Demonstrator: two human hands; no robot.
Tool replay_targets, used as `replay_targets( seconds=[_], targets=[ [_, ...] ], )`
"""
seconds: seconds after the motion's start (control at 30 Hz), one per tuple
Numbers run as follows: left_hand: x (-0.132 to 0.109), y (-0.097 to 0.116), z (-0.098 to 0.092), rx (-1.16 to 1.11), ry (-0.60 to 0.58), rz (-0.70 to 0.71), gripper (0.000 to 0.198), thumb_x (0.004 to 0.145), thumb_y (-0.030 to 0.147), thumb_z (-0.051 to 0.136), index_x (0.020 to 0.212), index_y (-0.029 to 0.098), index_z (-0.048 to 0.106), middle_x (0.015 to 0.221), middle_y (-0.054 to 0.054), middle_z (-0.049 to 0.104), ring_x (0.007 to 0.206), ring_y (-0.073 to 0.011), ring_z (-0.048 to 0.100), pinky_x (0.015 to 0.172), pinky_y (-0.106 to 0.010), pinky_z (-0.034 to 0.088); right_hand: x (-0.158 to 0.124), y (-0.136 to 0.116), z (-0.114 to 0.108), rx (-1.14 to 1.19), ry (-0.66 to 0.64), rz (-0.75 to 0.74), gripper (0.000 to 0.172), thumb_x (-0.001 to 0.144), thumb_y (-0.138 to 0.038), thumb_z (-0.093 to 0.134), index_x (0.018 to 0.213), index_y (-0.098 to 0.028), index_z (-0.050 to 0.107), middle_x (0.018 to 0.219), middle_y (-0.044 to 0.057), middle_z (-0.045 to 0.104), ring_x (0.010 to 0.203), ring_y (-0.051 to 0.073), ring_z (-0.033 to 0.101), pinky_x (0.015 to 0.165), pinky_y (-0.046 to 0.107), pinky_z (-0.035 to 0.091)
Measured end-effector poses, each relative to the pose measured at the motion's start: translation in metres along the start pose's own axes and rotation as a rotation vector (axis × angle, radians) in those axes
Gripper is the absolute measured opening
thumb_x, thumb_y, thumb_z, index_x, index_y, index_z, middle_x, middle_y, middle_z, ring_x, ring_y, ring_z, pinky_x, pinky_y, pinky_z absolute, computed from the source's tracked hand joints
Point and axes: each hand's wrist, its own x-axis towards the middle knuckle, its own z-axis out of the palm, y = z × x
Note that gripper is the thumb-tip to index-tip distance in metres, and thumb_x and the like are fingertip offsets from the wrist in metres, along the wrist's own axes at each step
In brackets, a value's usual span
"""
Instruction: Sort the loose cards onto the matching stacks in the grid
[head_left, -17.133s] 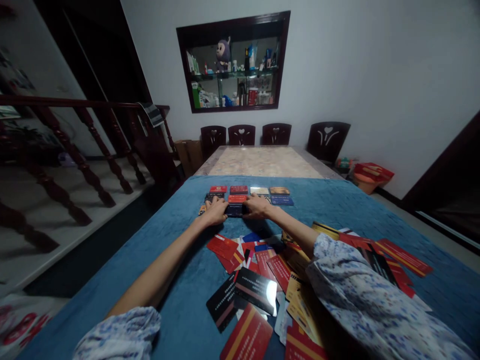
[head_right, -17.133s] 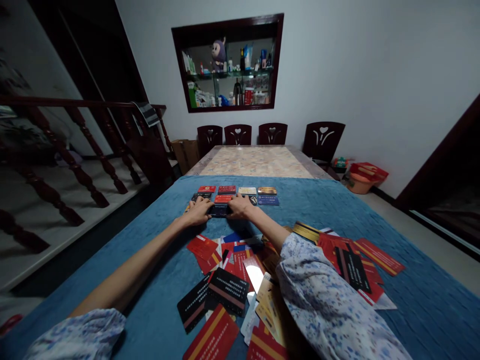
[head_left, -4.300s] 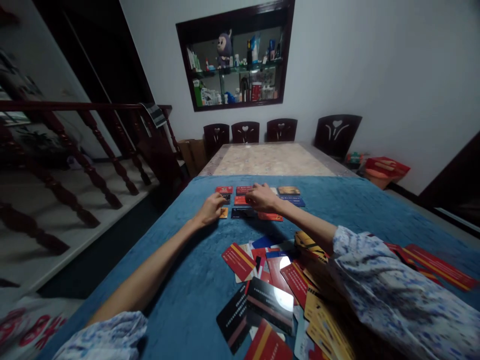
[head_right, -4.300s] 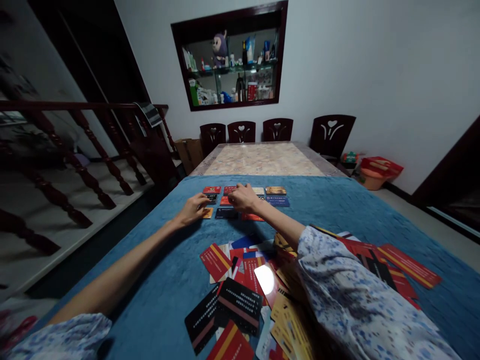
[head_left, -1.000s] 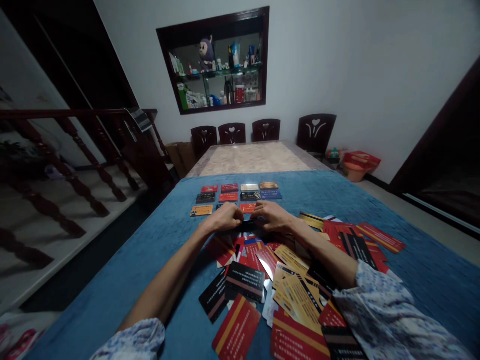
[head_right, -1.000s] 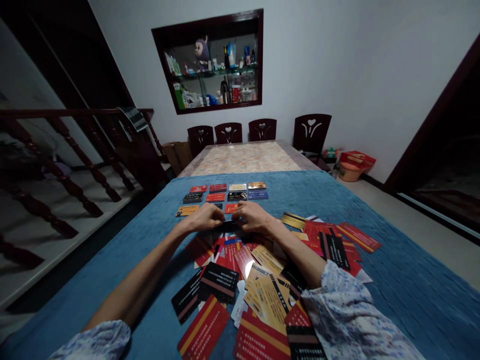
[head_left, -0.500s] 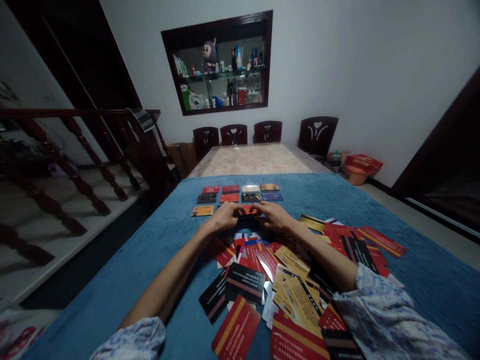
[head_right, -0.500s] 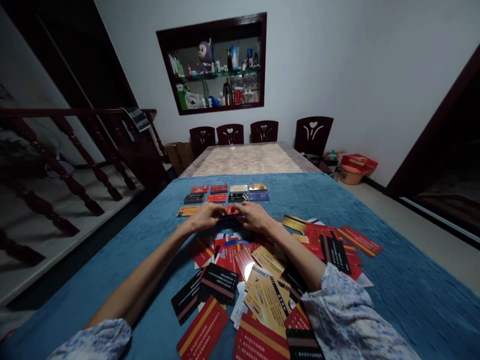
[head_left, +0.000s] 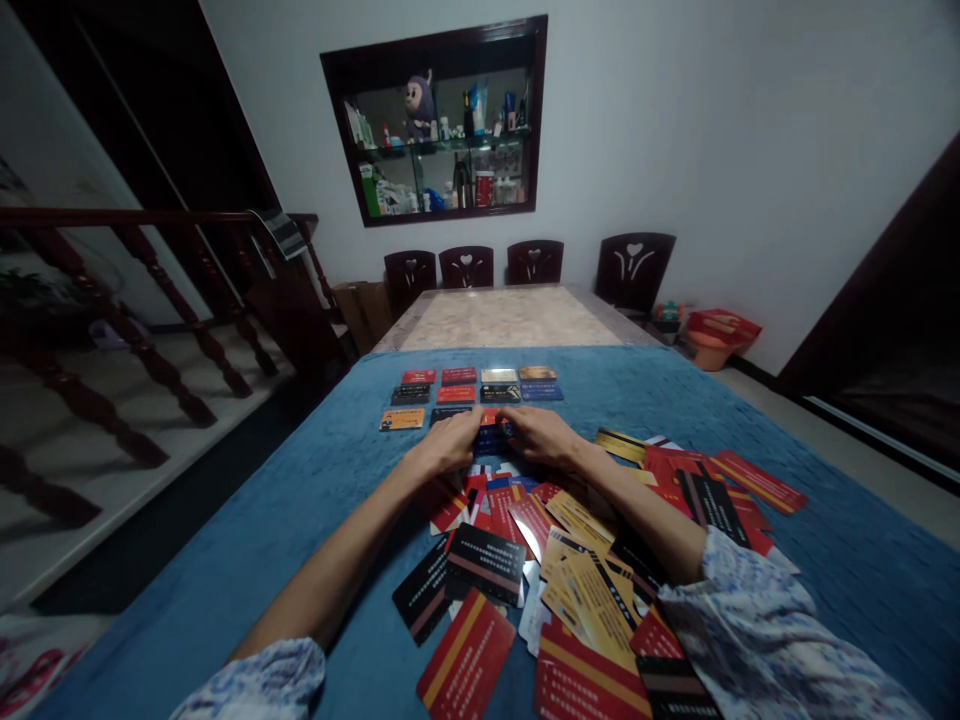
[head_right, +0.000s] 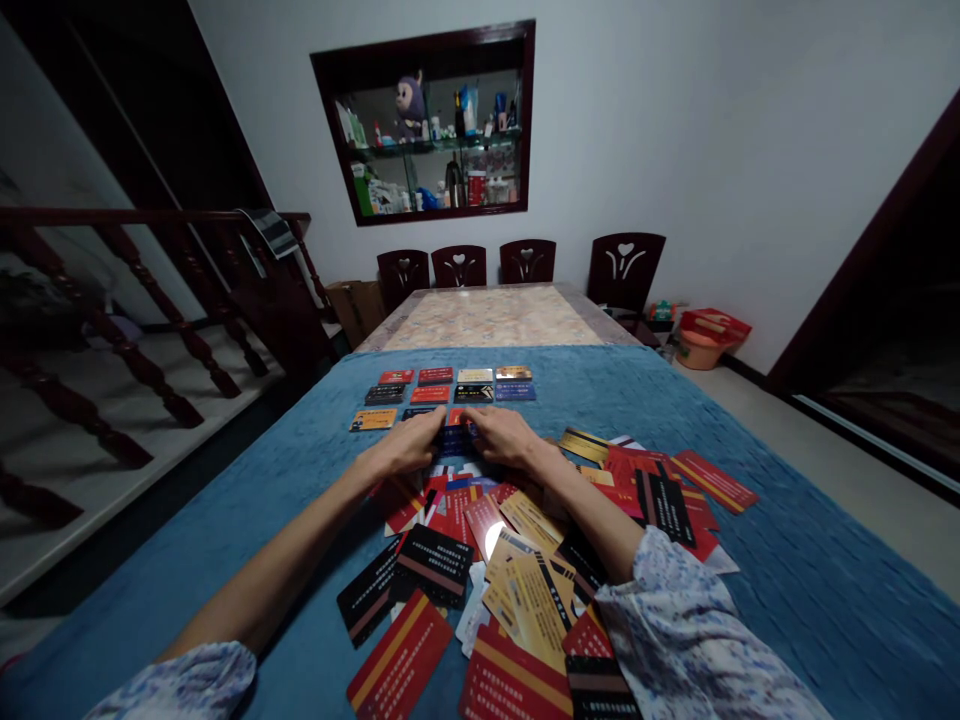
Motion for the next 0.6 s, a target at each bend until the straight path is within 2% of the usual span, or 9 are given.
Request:
replay_targets(
  seconds=[0.17,0.33,0.6],
  targets=[
    [0.001,0.002,0.007,-0.068,0.006,0.034,0.047,0.069,0.002,0.057,0.112,0.015,0.046,0.118,-0.016,0.058,0.110,-0.0301,0.058,0.089,-0.034,0.046,0.001,0.002,0.006,0.004,-0.018,-0.038,0.048,0.079,-0.022,0.062,0.125,-0.018,0.049,0.124,0.014,0.061,0.103,0.025,0.060,0.080,0.031,0.042],
    [0.001,0.003,0.009,-0.074,0.016,0.007,0.043,0.066,0.001,0.058,0.104,0.016,0.045,0.116,-0.013,0.054,0.110,-0.0280,0.053,0.094,-0.036,0.044,0.002,0.004,0.012,-0.003,0.000,-0.024,0.046,0.078,-0.028,0.064,0.121,-0.018,0.051,0.113,0.012,0.058,0.095,0.023,0.059,0.078,0.031,0.043],
    [0.004,0.000,0.008,-0.059,0.016,0.002,0.039,0.067,0.003,0.059,0.099,0.018,0.042,0.116,-0.012,0.049,0.111,-0.0261,0.049,0.097,-0.036,0.043,0.002,0.007,0.015,0.049,0.033,-0.052,0.045,0.076,-0.027,0.066,0.118,-0.015,0.052,0.111,0.012,0.052,0.095,0.023,0.054,0.081,0.033,0.043]
  ],
)
